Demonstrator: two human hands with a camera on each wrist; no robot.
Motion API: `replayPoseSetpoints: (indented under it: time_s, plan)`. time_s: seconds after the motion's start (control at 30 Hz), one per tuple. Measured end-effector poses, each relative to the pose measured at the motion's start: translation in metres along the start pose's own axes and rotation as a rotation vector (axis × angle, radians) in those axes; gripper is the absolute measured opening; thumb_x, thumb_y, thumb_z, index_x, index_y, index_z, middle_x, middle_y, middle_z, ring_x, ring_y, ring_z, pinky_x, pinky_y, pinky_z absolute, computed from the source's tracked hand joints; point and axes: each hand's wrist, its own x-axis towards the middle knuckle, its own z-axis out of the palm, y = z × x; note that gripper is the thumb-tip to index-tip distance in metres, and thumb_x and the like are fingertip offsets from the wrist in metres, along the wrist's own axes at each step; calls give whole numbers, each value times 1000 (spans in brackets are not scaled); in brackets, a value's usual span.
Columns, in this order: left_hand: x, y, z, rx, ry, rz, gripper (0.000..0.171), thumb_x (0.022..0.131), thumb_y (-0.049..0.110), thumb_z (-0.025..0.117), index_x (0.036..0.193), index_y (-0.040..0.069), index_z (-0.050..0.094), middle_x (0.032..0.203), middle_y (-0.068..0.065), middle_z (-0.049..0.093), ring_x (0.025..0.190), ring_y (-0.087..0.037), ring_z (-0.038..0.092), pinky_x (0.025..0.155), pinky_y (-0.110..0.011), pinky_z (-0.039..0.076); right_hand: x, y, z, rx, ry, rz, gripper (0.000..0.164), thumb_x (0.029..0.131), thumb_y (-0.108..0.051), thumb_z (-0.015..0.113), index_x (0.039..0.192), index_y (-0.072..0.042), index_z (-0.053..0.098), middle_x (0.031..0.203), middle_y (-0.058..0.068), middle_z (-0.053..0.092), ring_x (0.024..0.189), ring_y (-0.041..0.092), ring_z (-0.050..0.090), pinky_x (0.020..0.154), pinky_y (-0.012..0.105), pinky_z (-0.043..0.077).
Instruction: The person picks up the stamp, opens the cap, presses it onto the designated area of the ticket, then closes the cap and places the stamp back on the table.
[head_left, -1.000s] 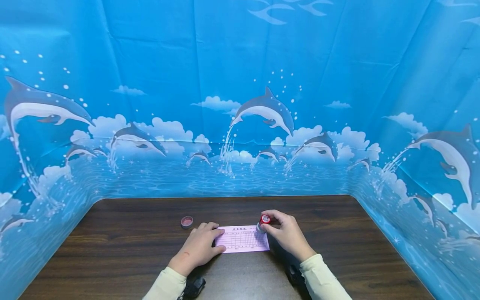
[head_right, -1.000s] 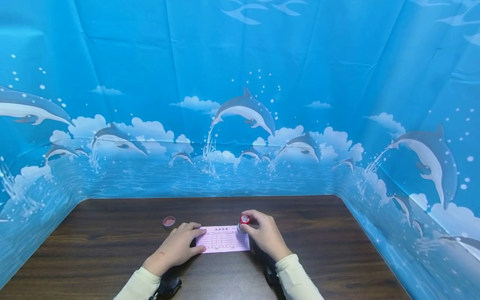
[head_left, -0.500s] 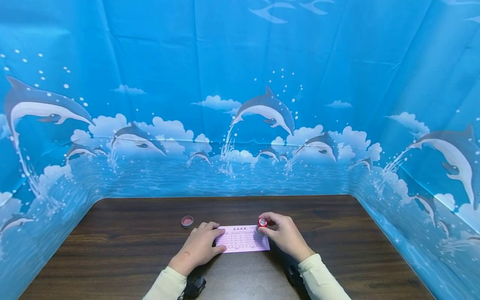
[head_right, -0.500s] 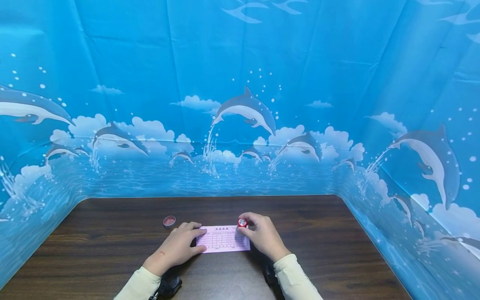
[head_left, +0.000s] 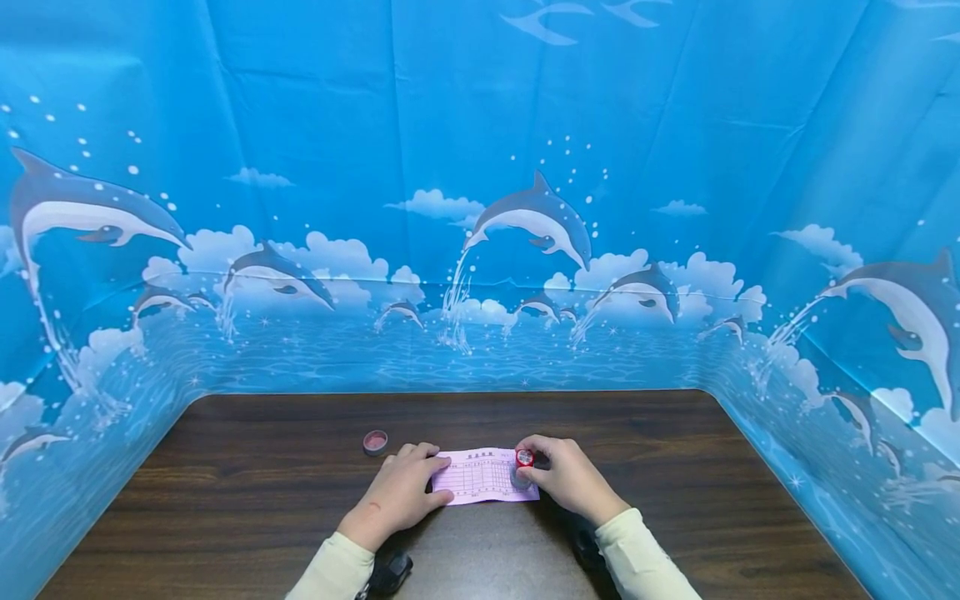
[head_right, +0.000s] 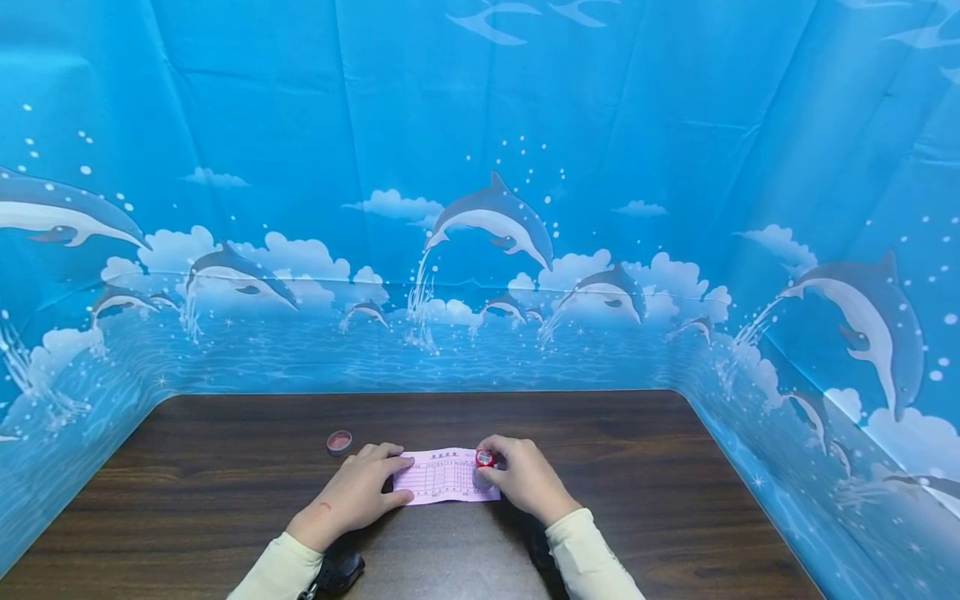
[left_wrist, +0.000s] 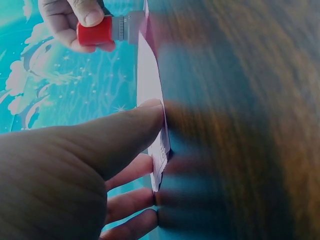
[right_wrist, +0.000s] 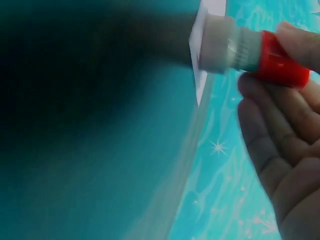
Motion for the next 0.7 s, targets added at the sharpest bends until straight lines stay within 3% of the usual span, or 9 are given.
replayPoseSetpoints:
  time_s: [0.27, 0.7]
  plan:
    - [1, -1, -1, -10, -6, 3, 51, 88, 38, 82, 130, 10, 72, 138, -14, 62, 129, -36, 55, 106, -55, 45, -1, 1, 1, -72, -26, 50, 24, 88, -19, 84, 110, -11, 76, 97, -5, 73, 85, 11, 63, 78, 35, 57]
    - [2, -2, -2, -18, 6, -2, 53, 86, 38, 84, 129, 9, 72, 137, -13, 63, 127, -34, 56, 104, -54, 46, -2, -4, 3, -151, 5, 61, 26, 85, -22, 86, 109, -14, 78, 98, -4, 74, 82, 10, 62, 77, 36, 57]
